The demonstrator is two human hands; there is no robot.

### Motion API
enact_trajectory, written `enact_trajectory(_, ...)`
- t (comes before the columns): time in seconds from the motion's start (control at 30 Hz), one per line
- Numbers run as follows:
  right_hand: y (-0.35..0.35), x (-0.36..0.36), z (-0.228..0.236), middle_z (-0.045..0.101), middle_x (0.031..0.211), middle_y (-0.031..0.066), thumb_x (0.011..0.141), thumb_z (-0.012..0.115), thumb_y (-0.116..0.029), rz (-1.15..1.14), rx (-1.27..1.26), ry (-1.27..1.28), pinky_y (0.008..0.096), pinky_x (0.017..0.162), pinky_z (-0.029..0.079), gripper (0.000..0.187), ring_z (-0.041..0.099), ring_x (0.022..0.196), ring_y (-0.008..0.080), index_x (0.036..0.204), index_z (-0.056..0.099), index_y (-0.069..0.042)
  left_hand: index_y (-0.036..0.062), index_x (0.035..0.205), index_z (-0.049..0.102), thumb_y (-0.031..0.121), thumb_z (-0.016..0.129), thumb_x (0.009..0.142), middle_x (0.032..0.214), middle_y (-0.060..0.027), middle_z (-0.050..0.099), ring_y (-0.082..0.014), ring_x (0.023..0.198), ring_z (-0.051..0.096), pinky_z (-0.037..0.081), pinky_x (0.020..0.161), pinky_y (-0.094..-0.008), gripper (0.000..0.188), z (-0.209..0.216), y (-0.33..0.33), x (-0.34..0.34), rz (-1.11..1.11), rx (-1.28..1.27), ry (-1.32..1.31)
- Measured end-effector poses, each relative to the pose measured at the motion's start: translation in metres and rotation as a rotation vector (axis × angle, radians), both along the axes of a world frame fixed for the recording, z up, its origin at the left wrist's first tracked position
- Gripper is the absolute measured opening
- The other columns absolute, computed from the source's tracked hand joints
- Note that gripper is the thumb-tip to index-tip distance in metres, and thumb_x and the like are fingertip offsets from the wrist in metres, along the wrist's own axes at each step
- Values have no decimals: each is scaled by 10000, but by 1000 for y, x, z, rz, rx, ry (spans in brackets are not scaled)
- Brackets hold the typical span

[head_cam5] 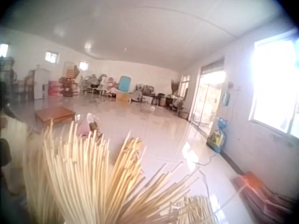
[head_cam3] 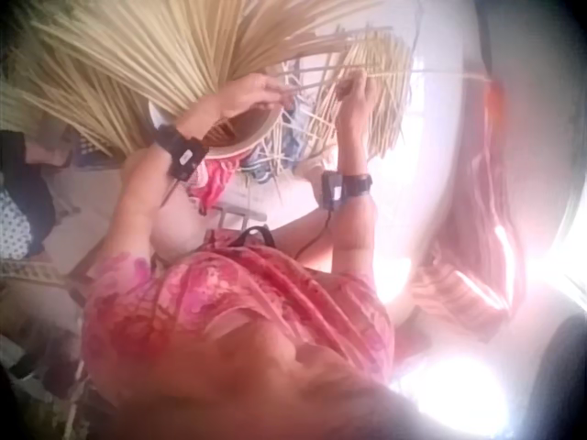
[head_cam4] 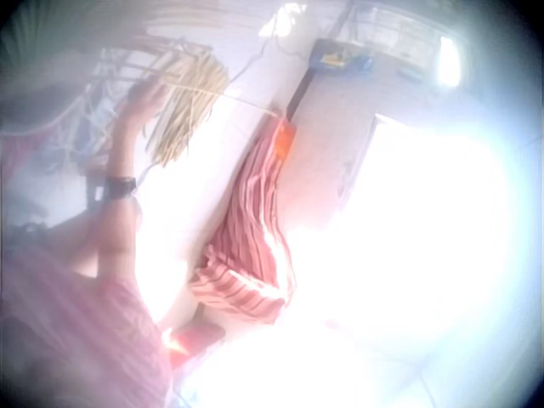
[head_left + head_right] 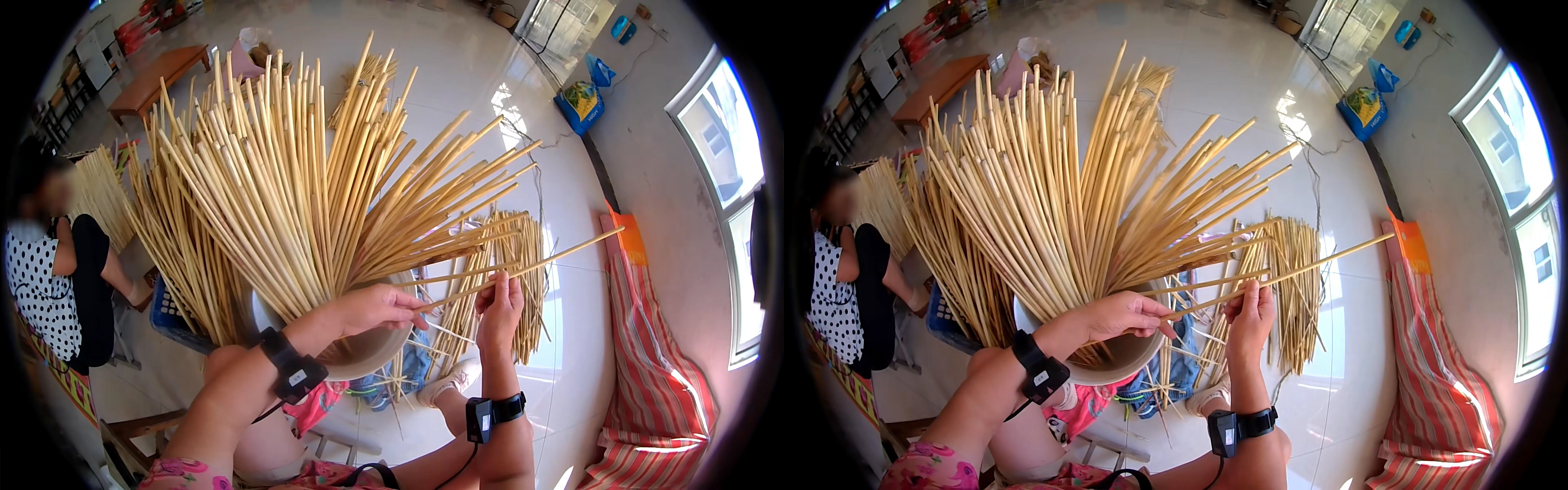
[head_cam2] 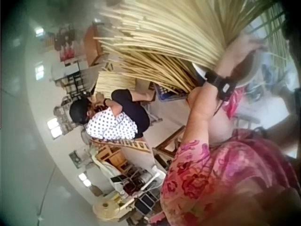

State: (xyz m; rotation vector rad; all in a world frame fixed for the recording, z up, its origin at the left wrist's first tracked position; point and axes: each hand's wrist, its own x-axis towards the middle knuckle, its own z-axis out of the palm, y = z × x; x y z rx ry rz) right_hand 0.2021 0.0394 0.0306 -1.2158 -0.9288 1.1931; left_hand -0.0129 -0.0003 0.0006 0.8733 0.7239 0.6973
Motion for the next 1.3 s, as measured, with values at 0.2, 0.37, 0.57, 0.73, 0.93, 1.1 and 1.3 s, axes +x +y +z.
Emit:
enact_trajectory(0.2,-6,-5,-1,445,595,-19,1000,423,-238,18,50,15,195,433,320,235,401,475,58,830,475,-85,1,1055,625,139,566,917,845,-76,665,-42,611,464,352,530,-156,204,-6,-2,4,49,-59,15)
enact_trajectory(0.37,-19,-18,2,434,609,-12,1002,418,-235,85,75,-93,204,453,332,221,406,497,66,855,473,-79,68,804,624,247,627,892,675,-25,625,-44,569,467,350,509,-168,200,-5,2,13,123,-194,293)
enact_trajectory(0.57,-9,-4,12,473,623,7,1009,397,-227,159,116,-45,202,482,351,231,443,531,76,872,486,-63,-2,902,648,171,618,881,787,-64,636,-54,612,492,367,535,-181,177,0,2,2,91,-145,7)
enact_trajectory(0.73,-4,3,9,483,628,8,1011,389,-224,170,136,-23,200,485,356,235,440,527,74,877,492,-61,-13,928,643,89,561,857,797,-70,636,-60,615,479,384,557,-190,149,2,0,4,110,-177,-40)
enact_trajectory(0.93,-15,-13,5,488,638,9,1010,392,-217,222,174,-104,199,496,370,229,448,541,63,886,489,-51,58,895,647,247,597,865,744,-4,617,-36,600,451,359,553,-157,198,-27,3,7,107,-198,116)
enact_trajectory(1.1,-13,-9,6,495,645,10,1011,386,-212,284,187,-155,195,499,371,228,455,544,65,913,498,-39,47,904,643,241,592,880,728,-1,592,-41,602,456,364,547,-160,202,-20,1,7,108,-189,132)
enact_trajectory(1.3,-4,11,18,477,613,-5,1011,376,-208,256,128,-196,199,458,340,247,432,511,59,892,516,-42,6,1017,638,127,542,893,934,-72,649,-89,801,583,447,718,-180,198,-16,2,4,131,-81,0)
